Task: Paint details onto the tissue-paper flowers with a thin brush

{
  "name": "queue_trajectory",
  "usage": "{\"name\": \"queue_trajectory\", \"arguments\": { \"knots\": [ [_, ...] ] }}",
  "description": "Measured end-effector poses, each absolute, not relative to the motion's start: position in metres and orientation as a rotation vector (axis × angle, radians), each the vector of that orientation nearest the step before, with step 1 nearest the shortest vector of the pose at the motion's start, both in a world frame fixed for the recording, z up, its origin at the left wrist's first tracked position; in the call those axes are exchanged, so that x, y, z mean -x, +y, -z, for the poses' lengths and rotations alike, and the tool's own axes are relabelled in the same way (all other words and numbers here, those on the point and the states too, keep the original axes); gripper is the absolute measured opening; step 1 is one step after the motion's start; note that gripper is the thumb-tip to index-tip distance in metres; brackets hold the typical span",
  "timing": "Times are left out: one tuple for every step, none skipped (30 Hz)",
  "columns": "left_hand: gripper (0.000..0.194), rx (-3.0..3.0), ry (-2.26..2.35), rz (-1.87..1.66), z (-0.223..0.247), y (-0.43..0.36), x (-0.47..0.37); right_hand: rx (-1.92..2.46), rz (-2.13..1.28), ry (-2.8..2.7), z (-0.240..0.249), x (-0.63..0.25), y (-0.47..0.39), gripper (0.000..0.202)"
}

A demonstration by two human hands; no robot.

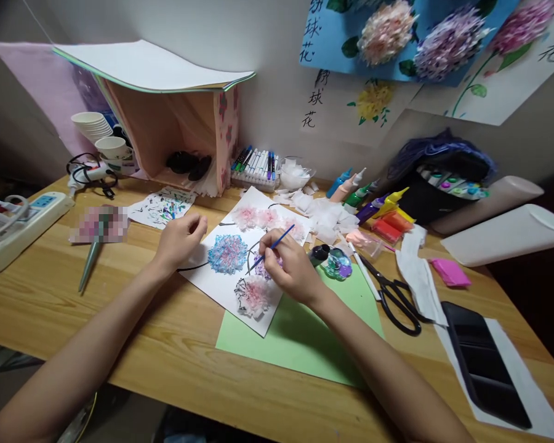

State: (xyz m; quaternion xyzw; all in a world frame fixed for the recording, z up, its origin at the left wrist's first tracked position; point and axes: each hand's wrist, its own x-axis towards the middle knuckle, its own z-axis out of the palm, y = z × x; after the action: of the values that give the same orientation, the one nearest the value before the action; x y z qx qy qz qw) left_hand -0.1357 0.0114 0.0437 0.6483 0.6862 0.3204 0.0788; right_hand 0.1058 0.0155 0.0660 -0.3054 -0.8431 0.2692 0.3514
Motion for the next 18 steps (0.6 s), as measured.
{"name": "queue_trajectory", "arguments": {
  "knots": [
    [0.035,-1.947,2.030,-0.991,-0.044,0.009,0.132,0.791,-0.704,-2.179,-0.065,-0.107,0.015,0.014],
    [0.035,-1.956,2.009,-1.017,-0.045,0.007,0.129,0.789,-0.708,-2.182,-0.064,-0.108,0.014,0.015],
    [0.035,-1.969,1.991,-1.035,-0.045,0.005,0.126,0.782,-0.698,-2.191,-0.063,-0.108,0.013,0.015],
    [0.035,-1.987,1.972,-1.044,-0.046,0.003,0.124,0.768,-0.670,-2.204,-0.062,-0.109,0.012,0.015],
    [0.035,-2.006,1.957,-1.050,-0.047,0.002,0.122,0.752,-0.630,-2.217,-0.060,-0.109,0.011,0.014],
    [0.035,-2.023,1.947,-1.054,-0.047,0.001,0.120,0.731,-0.588,-2.225,-0.059,-0.109,0.009,0.014],
    [0.034,-2.037,1.944,-1.061,-0.048,0.000,0.119,0.710,-0.551,-2.226,-0.058,-0.109,0.008,0.013],
    [0.034,-2.048,1.948,-1.071,-0.049,-0.001,0.119,0.690,-0.523,-2.221,-0.058,-0.108,0.006,0.013],
    [0.034,-2.057,1.954,-1.085,-0.049,-0.001,0.119,0.673,-0.502,-2.213,-0.057,-0.108,0.005,0.012],
    [0.033,-2.063,1.962,-1.099,-0.050,-0.001,0.119,0.661,-0.489,-2.204,-0.056,-0.108,0.004,0.012],
    [0.033,-2.067,1.972,-1.112,-0.050,-0.001,0.119,0.651,-0.477,-2.196,-0.056,-0.107,0.003,0.012],
    [0.033,-2.071,1.978,-1.121,-0.050,-0.001,0.119,0.643,-0.466,-2.193,-0.056,-0.107,0.003,0.012],
    [0.033,-2.076,1.982,-1.128,-0.051,-0.001,0.119,0.637,-0.456,-2.192,-0.056,-0.106,0.002,0.012],
    [0.033,-2.081,1.984,-1.130,-0.050,-0.001,0.119,0.630,-0.451,-2.195,-0.055,-0.106,0.002,0.012],
    [0.034,-2.088,1.986,-1.127,-0.050,-0.001,0.119,0.623,-0.446,-2.201,-0.055,-0.105,0.001,0.012],
    [0.034,-2.097,1.986,-1.122,-0.049,0.000,0.119,0.616,-0.442,-2.209,-0.055,-0.105,0.001,0.012],
    [0.033,-2.106,1.985,-1.117,-0.049,0.000,0.119,0.609,-0.441,-2.216,-0.055,-0.104,0.001,0.012],
    [0.033,-2.115,1.985,-1.112,-0.048,0.000,0.119,0.604,-0.441,-2.223,-0.054,-0.104,0.001,0.012]
  ]
}}
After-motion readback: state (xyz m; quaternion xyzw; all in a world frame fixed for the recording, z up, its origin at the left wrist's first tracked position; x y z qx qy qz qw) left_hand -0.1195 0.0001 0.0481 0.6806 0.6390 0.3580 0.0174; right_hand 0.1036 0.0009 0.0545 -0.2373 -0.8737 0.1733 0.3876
